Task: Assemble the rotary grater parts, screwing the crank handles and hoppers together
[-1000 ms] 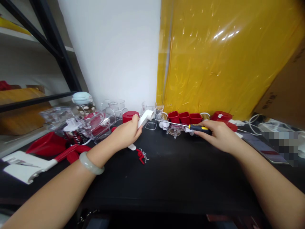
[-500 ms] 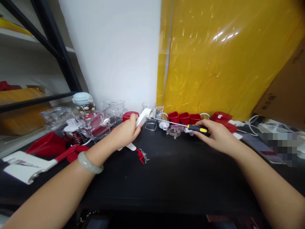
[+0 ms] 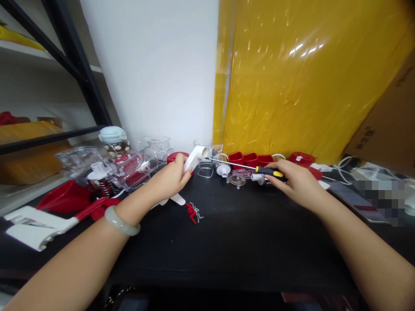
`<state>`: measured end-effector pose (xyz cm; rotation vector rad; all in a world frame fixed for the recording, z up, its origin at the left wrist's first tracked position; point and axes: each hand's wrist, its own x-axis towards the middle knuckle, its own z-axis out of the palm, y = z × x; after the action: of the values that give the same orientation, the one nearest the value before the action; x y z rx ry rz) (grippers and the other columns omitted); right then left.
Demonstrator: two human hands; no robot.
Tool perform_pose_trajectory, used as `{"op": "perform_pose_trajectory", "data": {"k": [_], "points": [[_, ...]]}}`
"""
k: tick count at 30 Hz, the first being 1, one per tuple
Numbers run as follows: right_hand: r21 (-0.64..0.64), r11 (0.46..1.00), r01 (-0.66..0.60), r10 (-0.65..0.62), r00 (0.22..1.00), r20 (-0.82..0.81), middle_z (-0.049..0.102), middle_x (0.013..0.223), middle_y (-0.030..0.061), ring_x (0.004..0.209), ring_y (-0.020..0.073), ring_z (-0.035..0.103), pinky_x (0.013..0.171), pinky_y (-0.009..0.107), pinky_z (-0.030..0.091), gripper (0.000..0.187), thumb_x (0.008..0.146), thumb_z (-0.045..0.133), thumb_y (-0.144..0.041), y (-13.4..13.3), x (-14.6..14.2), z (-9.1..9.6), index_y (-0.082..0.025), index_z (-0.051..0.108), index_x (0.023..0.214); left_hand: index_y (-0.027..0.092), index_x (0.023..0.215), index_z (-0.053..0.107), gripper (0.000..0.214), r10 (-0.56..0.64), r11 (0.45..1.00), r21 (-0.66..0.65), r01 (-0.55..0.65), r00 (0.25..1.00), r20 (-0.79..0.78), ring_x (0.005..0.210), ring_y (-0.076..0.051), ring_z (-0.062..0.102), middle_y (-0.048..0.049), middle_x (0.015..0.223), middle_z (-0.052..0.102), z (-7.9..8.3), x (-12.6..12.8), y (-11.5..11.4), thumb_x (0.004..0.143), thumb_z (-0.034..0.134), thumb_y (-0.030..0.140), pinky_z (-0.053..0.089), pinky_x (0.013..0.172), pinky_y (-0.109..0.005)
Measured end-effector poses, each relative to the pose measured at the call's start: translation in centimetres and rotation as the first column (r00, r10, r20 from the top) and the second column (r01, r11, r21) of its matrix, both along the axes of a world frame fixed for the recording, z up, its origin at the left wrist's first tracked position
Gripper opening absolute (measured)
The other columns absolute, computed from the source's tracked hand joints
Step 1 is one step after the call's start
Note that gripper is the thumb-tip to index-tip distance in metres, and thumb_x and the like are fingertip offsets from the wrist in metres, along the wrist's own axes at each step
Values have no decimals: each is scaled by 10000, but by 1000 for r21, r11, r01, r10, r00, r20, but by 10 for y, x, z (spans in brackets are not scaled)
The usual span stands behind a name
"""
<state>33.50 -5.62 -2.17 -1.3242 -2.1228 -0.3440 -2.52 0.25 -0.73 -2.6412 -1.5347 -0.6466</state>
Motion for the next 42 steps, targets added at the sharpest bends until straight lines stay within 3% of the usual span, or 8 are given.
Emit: {"op": "perform_pose_trajectory", "data": {"k": [12, 19, 26, 34, 37, 39, 42], "points": [[73, 991, -109, 111, 993, -34, 621, 995, 67, 905, 204, 621, 786, 338, 511, 160, 905, 591, -325, 3, 3, -4, -238, 616, 1038, 138, 1128, 375, 282, 5, 1000, 8, -5, 1000, 12, 637, -215, 614, -85, 768, 627, -1, 1, -1, 972, 350, 371, 409, 569, -313], [105, 992, -65, 70, 997, -45, 668, 1071, 93, 999, 243, 652, 876, 392, 523, 266, 885, 615, -351, 2, -2, -4, -231, 627, 1122, 150, 1118, 368, 266, 6, 1000, 12, -6, 1000, -4, 634, -207, 611, -82, 763, 627, -1, 2, -1, 972, 353, 371, 411, 564, -304], [-44, 999, -23, 22, 1000, -21, 724, 1021, 79, 911, 235, 681, 784, 375, 536, 278, 951, 487, -391, -7, -6, 2, -222, 670, 1072, 149, 1107, 370, 249, 21, 1000, 10, -20, 998, -53, 629, -200, 609, -84, 777, 631, -2, 3, -2, 971, 352, 358, 405, 561, -300], [129, 991, -43, 40, 999, 25, 633, 992, 89, 947, 251, 608, 812, 400, 510, 162, 892, 584, -319, -1, -2, -2, -227, 599, 1025, 144, 1119, 368, 259, 28, 1000, 5, -28, 998, -52, 630, -203, 604, -93, 778, 630, -1, 4, -2, 972, 346, 356, 399, 560, -305], [154, 988, 2, -1, 1000, -2, 627, 1056, 109, 999, 269, 615, 834, 414, 519, 244, 874, 608, -342, 1, 0, -4, -227, 597, 1089, 143, 1115, 371, 257, 23, 1000, 5, -23, 999, -46, 617, -203, 597, -97, 770, 631, -1, 4, -3, 971, 347, 355, 392, 551, -307], [121, 992, 38, -40, 999, 13, 640, 1122, 119, 1035, 277, 632, 852, 415, 524, 339, 881, 602, -383, 2, 0, -5, -223, 593, 1180, 146, 1115, 370, 258, 16, 1000, 14, -15, 999, -41, 611, -199, 595, -90, 765, 629, -1, 4, -2, 971, 349, 360, 392, 549, -305], [14, 995, 101, -102, 989, 111, 705, 1057, 89, 950, 266, 679, 796, 399, 527, 295, 921, 542, -406, 1, 0, -7, -230, 637, 1137, 153, 1105, 371, 252, 6, 1000, 25, -5, 999, -43, 619, -194, 599, -83, 774, 627, -2, 3, -2, 975, 348, 368, 398, 553, -300]]}}
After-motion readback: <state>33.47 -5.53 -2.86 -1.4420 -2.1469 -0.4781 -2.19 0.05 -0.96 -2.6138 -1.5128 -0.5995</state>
